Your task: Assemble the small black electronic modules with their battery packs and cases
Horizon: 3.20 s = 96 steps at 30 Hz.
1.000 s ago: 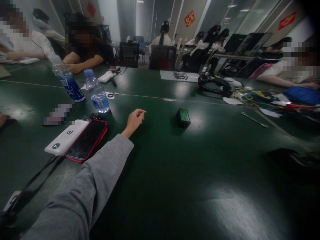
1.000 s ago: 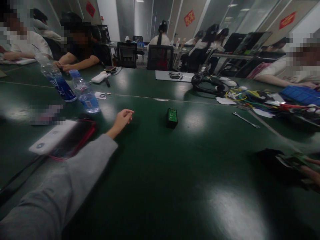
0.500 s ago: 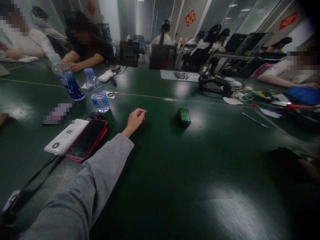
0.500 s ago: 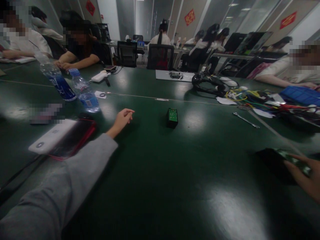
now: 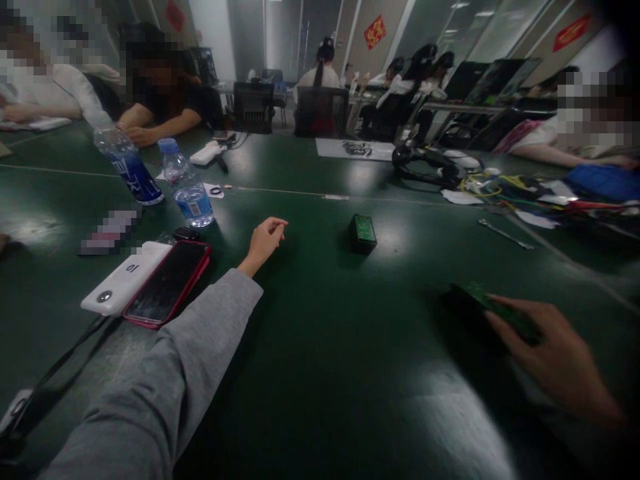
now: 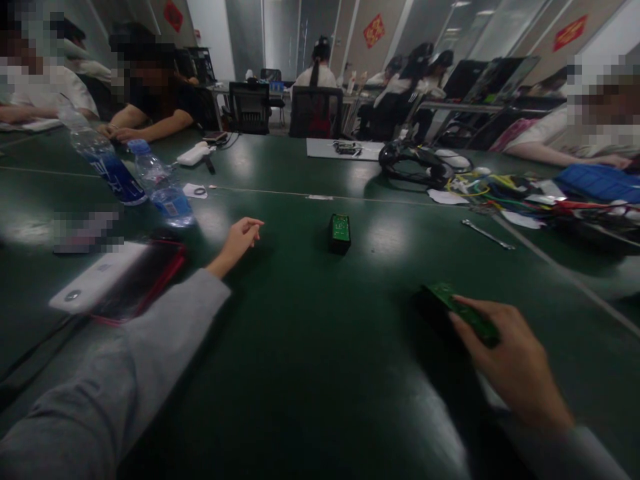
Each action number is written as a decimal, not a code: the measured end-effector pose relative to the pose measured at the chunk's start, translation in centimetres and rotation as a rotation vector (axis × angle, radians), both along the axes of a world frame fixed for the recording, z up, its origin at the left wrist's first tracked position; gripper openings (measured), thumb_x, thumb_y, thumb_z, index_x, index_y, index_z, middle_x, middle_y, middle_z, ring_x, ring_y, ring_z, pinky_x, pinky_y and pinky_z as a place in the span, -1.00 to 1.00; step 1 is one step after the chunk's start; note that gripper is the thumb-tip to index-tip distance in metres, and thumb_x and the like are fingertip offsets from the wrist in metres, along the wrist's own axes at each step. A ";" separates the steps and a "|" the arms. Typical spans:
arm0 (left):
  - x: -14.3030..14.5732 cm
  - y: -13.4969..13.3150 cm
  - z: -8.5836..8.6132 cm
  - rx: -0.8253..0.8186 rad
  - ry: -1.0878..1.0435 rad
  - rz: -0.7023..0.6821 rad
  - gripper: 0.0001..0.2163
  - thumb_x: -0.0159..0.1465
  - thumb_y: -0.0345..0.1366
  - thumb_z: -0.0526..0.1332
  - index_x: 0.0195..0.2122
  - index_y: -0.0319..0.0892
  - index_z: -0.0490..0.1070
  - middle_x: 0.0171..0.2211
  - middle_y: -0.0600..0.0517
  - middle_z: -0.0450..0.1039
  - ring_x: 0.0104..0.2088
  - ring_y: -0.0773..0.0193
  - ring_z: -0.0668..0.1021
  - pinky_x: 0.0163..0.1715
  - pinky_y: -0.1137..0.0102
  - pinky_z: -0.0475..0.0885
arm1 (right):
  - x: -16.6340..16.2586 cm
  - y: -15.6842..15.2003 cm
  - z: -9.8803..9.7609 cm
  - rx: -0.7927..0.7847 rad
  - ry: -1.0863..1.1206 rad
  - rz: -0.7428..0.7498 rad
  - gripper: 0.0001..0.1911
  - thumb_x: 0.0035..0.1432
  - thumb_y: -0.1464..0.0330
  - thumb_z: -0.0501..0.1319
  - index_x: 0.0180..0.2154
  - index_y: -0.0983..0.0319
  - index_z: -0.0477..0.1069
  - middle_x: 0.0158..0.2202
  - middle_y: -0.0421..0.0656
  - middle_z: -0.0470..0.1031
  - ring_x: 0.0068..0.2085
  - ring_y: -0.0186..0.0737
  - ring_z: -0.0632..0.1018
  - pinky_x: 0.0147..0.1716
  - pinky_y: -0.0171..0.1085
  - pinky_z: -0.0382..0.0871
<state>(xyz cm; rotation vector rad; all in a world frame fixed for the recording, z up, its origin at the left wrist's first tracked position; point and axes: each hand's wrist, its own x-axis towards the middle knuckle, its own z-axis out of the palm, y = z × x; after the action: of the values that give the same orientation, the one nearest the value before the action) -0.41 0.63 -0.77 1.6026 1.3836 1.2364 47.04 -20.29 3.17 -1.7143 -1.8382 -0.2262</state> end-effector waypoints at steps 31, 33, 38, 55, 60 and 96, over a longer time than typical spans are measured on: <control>0.3 -0.7 0.8 0.001 0.083 0.084 -0.85 0.27 -0.34 0.20 -0.19 -0.18 0.54 -0.36 0.00 0.58 -0.34 0.23 0.59 -0.30 0.37 0.46 | -28.7 6.9 -0.9 -0.239 -0.106 0.896 -0.68 0.38 0.35 0.11 0.12 0.29 0.33 0.12 0.01 0.35 0.11 -0.05 0.39 0.05 -0.02 0.39; 0.4 -0.9 1.0 -0.007 0.088 0.077 -0.85 0.28 -0.34 0.20 -0.19 -0.18 0.54 -0.32 -0.02 0.59 -0.30 0.21 0.60 -0.26 0.36 0.47 | -28.7 6.9 -0.9 -0.241 -0.106 0.895 -0.69 0.38 0.36 0.10 0.11 0.28 0.33 0.12 0.02 0.35 0.11 -0.05 0.39 0.04 -0.02 0.40; 0.6 -1.2 1.4 -0.010 0.094 0.067 -0.87 0.27 -0.34 0.21 -0.21 -0.17 0.53 -0.31 -0.02 0.60 -0.26 0.20 0.61 -0.25 0.37 0.47 | -28.5 6.9 -0.8 -0.259 -0.100 0.900 -0.67 0.38 0.36 0.11 0.13 0.29 0.31 0.12 0.01 0.34 0.12 -0.06 0.39 0.06 -0.02 0.40; 0.6 -0.7 1.0 0.002 0.100 0.057 -0.87 0.27 -0.38 0.21 -0.21 -0.16 0.53 -0.33 0.00 0.59 -0.27 0.21 0.60 -0.26 0.38 0.46 | -28.5 6.9 -0.9 -0.276 -0.092 0.889 -0.67 0.39 0.34 0.09 0.14 0.26 0.30 0.13 0.00 0.34 0.14 -0.06 0.38 0.08 0.01 0.40; 0.5 -0.7 0.9 -0.006 0.106 0.055 -0.87 0.27 -0.38 0.21 -0.20 -0.15 0.53 -0.32 0.00 0.59 -0.27 0.21 0.60 -0.27 0.38 0.47 | -28.5 6.8 -0.6 -0.271 -0.091 0.891 -0.67 0.39 0.35 0.10 0.14 0.26 0.31 0.13 0.00 0.34 0.13 -0.05 0.39 0.08 0.01 0.40; 0.6 -0.9 1.2 0.008 0.103 0.038 -0.88 0.30 -0.33 0.21 -0.18 -0.13 0.51 -0.31 0.01 0.59 -0.26 0.20 0.60 -0.25 0.36 0.46 | -28.4 6.8 -0.6 -0.280 -0.091 0.890 -0.66 0.39 0.35 0.10 0.15 0.26 0.31 0.15 0.00 0.34 0.14 -0.06 0.39 0.10 0.02 0.41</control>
<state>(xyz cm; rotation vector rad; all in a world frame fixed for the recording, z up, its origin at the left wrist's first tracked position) 0.18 -0.30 0.39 1.6730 1.4802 1.1971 18.67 -13.46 2.57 -0.8912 -2.5897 0.3362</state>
